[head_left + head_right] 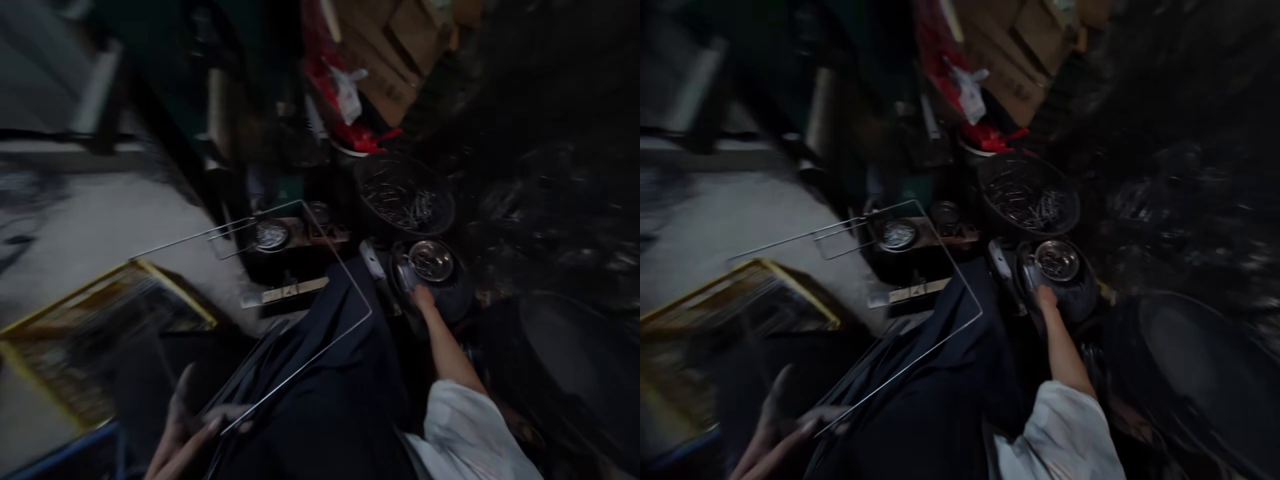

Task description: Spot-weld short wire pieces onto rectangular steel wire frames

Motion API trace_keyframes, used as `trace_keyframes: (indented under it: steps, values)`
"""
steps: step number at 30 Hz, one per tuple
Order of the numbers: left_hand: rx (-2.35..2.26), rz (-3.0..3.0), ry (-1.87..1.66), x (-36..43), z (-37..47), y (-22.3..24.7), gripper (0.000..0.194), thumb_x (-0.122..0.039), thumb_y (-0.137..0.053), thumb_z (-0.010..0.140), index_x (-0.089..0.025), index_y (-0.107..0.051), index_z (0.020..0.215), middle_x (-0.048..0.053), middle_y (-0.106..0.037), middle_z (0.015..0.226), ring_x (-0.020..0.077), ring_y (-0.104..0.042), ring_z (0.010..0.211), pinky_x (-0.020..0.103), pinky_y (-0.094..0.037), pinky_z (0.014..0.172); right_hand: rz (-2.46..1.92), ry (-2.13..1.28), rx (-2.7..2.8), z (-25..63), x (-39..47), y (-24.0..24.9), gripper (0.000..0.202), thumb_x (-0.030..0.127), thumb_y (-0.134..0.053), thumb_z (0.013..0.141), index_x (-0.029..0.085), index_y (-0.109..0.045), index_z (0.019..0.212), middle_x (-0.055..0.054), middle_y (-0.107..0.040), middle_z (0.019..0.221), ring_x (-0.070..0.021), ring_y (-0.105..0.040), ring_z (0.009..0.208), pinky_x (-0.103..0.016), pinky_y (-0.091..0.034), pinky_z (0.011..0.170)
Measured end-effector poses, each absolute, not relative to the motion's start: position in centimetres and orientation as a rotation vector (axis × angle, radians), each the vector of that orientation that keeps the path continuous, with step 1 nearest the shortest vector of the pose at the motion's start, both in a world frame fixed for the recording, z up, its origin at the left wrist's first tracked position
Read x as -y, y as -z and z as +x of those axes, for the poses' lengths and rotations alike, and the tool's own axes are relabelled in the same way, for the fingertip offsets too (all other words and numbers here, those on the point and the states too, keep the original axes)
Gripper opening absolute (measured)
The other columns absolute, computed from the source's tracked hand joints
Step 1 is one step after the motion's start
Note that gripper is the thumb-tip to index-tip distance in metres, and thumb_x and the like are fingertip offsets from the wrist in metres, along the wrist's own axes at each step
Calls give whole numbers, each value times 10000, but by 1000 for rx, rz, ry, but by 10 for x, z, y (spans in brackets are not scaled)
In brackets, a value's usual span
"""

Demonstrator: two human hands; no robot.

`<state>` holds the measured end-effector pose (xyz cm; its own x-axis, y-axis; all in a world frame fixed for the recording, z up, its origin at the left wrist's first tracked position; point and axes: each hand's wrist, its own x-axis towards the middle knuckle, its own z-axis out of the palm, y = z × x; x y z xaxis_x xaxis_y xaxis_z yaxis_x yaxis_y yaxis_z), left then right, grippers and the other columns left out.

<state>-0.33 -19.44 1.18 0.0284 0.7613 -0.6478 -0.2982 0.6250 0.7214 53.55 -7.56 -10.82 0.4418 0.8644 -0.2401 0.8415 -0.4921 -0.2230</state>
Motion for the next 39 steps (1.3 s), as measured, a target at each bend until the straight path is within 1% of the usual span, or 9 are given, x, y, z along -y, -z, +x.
trace_keyframes:
  steps: [4, 9, 14, 16, 18, 22, 25, 29, 39]
  values:
    - [-1220, 437, -1027, 192, 2, -28, 1065, -306, -815, 729, -440, -138, 1540, 6, -773, 837, 246, -728, 752, 303, -566, 671, -2629, -575, 1538, 529, 65, 95, 109, 122, -634, 807, 111, -709, 729, -219, -723, 824, -289, -724, 851, -379, -533, 770]
    - [-1143, 488, -1088, 196, -9, -20, 1052, -249, -771, 783, -362, -73, 1562, 47, -755, 790, 229, -705, 674, 304, -560, 651, -2074, -889, 1175, 513, 83, 25, 195, 258, -684, 781, 162, -714, 948, -30, -685, 714, -143, -637, 589, -235, -510, 540]
    - [-1093, 574, -1083, 195, -15, -6, 1063, -267, -747, 806, -327, -8, 1568, 32, -753, 759, 237, -706, 664, 335, -572, 666, -1713, -1055, 1256, 441, 116, -75, 321, 387, -811, 735, 178, -748, 969, 13, -632, 636, -63, -508, 439, -149, -374, 387]
    - [-1076, 567, -1083, 192, -15, -4, 1080, -269, -753, 802, -321, 8, 1567, 40, -756, 772, 250, -709, 660, 342, -575, 628, -1563, -1163, 1484, 395, 116, -94, 320, 450, -762, 792, 180, -766, 964, -46, -710, 767, -121, -639, 570, -194, -488, 473]
    - [-1070, 542, -1092, 188, -14, -4, 1107, -265, -774, 782, -326, 4, 1567, 46, -756, 783, 267, -712, 659, 358, -579, 601, -1285, -1336, 1818, 348, 106, -94, 462, 566, -699, 814, 193, -757, 1081, -97, -747, 990, -227, -725, 876, -331, -592, 759]
    - [-1028, 488, -1137, 178, -10, -10, 1091, -252, -799, 759, -341, -71, 1566, 42, -756, 785, 252, -709, 658, 349, -585, 629, -1021, -1288, 2414, 280, 77, -57, 907, 560, -810, 693, 217, -477, 1464, -134, -508, 1470, -307, -457, 1378, -472, -345, 1162]
    - [-993, 513, -1149, 172, -7, -14, 1048, -221, -772, 786, -353, -81, 1563, 54, -762, 803, 236, -714, 678, 337, -582, 674, -947, -1081, 2630, 260, 64, -29, 945, 370, -792, 765, 170, -305, 1550, -160, -340, 1572, -281, -302, 1470, -465, -263, 1211]
    - [-956, 502, -1156, 165, -7, -13, 1020, -229, -739, 820, -356, -52, 1563, 75, -761, 817, 226, -706, 678, 314, -568, 668, -921, -951, 2683, 257, 66, -18, 808, 142, -642, 839, 177, -277, 1559, -133, -361, 1567, -237, -307, 1470, -433, -307, 1206]
    - [-932, 485, -1114, 150, -10, 3, 981, -284, -676, 883, -348, 35, 1557, 93, -743, 817, 237, -683, 678, 334, -541, 641, -1007, -891, 2573, 266, 63, -8, 820, 176, -688, 827, 259, -307, 1548, -56, -419, 1541, -202, -421, 1409, -371, -387, 1163]
